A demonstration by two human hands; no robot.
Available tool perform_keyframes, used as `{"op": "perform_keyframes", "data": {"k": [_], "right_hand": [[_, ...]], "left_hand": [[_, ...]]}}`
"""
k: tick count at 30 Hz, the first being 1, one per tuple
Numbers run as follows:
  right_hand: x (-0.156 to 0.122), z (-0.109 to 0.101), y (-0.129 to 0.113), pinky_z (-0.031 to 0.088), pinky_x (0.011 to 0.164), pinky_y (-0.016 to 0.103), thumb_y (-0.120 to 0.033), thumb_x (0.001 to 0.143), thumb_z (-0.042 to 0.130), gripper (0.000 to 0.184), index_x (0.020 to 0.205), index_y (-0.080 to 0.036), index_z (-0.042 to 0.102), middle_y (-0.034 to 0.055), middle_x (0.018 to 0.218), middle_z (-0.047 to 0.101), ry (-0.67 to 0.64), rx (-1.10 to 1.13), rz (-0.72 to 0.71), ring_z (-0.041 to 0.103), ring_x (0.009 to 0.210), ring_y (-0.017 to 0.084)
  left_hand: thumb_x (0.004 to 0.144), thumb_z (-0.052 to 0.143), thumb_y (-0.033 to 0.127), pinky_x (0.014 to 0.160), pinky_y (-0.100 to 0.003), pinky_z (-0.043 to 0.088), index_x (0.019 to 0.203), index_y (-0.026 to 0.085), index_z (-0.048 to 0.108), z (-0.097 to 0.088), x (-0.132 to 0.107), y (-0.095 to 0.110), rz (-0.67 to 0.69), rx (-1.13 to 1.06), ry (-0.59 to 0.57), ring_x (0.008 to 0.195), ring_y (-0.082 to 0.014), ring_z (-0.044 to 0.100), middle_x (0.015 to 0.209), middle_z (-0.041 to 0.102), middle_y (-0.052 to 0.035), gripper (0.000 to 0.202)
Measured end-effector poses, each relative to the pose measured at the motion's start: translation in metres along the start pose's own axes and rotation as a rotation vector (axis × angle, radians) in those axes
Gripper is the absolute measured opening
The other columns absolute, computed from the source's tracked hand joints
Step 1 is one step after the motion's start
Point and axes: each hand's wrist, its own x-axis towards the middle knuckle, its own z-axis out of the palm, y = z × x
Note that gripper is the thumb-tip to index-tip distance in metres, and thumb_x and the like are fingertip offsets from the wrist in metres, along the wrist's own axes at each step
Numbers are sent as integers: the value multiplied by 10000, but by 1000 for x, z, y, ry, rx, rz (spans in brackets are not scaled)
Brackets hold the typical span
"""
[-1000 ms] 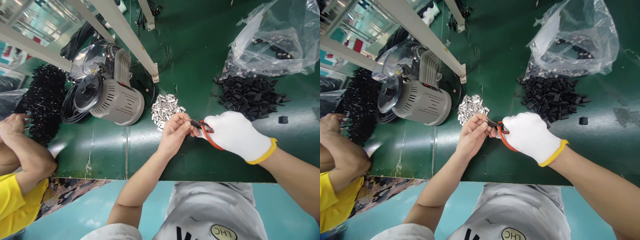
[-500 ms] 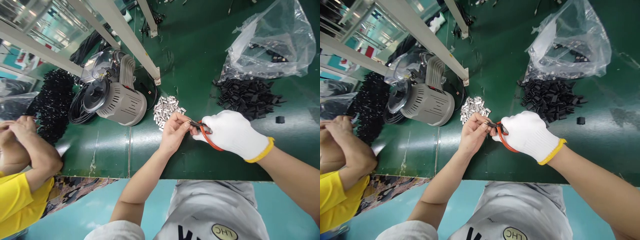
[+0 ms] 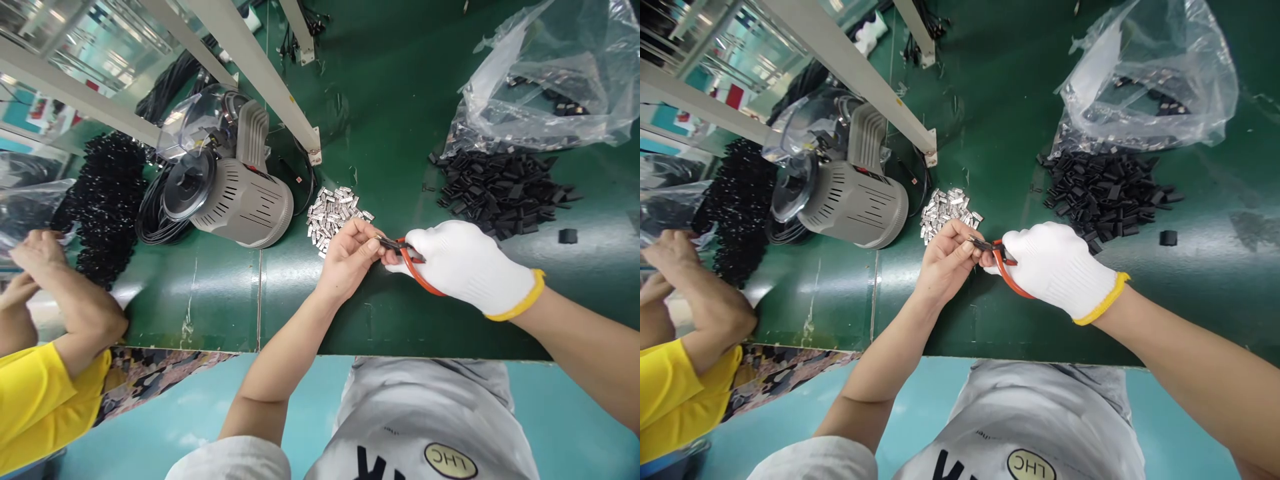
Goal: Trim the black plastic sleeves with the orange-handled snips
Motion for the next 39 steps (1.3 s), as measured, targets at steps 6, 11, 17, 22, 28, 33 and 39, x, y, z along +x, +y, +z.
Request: {"op": "perform_keyframes", "data": {"k": [6, 11, 17, 22, 28, 33, 39], "right_hand": [[2, 0, 4, 160, 586, 290, -717, 981, 463, 637, 611, -199, 440, -29, 527, 336, 45, 157, -121, 202, 532, 108], [5, -3, 5, 181, 583, 283, -711, 972, 487, 632, 615, -194, 414, -45, 531, 333, -40, 224, -120, 215, 533, 92], [5, -2, 5, 181, 582, 283, -707, 974, 487, 626, 625, -191, 421, -39, 528, 364, -56, 243, -109, 229, 523, 88], [4, -4, 5, 159, 589, 292, -742, 954, 475, 623, 650, -199, 460, -23, 547, 399, -40, 186, -58, 222, 536, 104], [3, -12, 13, 174, 621, 289, -806, 919, 456, 633, 716, -209, 508, -4, 605, 481, -106, 86, -101, 301, 556, 122], [4, -15, 19, 168, 633, 290, -801, 937, 415, 645, 717, -205, 528, 11, 601, 488, -84, 58, -92, 357, 579, 135], [5, -18, 17, 162, 598, 279, -821, 909, 448, 659, 678, -211, 539, -11, 552, 444, -138, 120, -59, 280, 531, 123]], "left_hand": [[887, 818, 403, 675, -272, 557, 883, 181, 575, 0, -1, 6, -38, -44, -51, 689, -147, 697, 751, 634, 9, 329], [894, 811, 410, 694, -286, 564, 880, 182, 583, -1, -1, 6, -62, -66, -68, 689, -148, 697, 757, 643, 3, 323], [906, 800, 385, 699, -286, 565, 892, 184, 593, -1, -1, 7, -49, -88, -69, 696, -147, 699, 765, 637, 5, 289], [867, 836, 423, 692, -285, 568, 911, 185, 601, -1, 0, 6, -56, -70, -31, 695, -148, 695, 760, 628, 10, 337], [882, 825, 373, 675, -274, 549, 924, 179, 595, 3, -2, 2, -19, -78, -44, 671, -140, 696, 754, 632, 16, 304], [898, 809, 397, 684, -264, 539, 932, 183, 588, 6, -3, 4, 35, -54, -14, 668, -127, 690, 758, 625, 24, 310], [886, 819, 431, 679, -287, 549, 943, 189, 571, 5, -3, 2, 56, -11, 0, 662, -143, 700, 769, 637, 19, 350]]}}
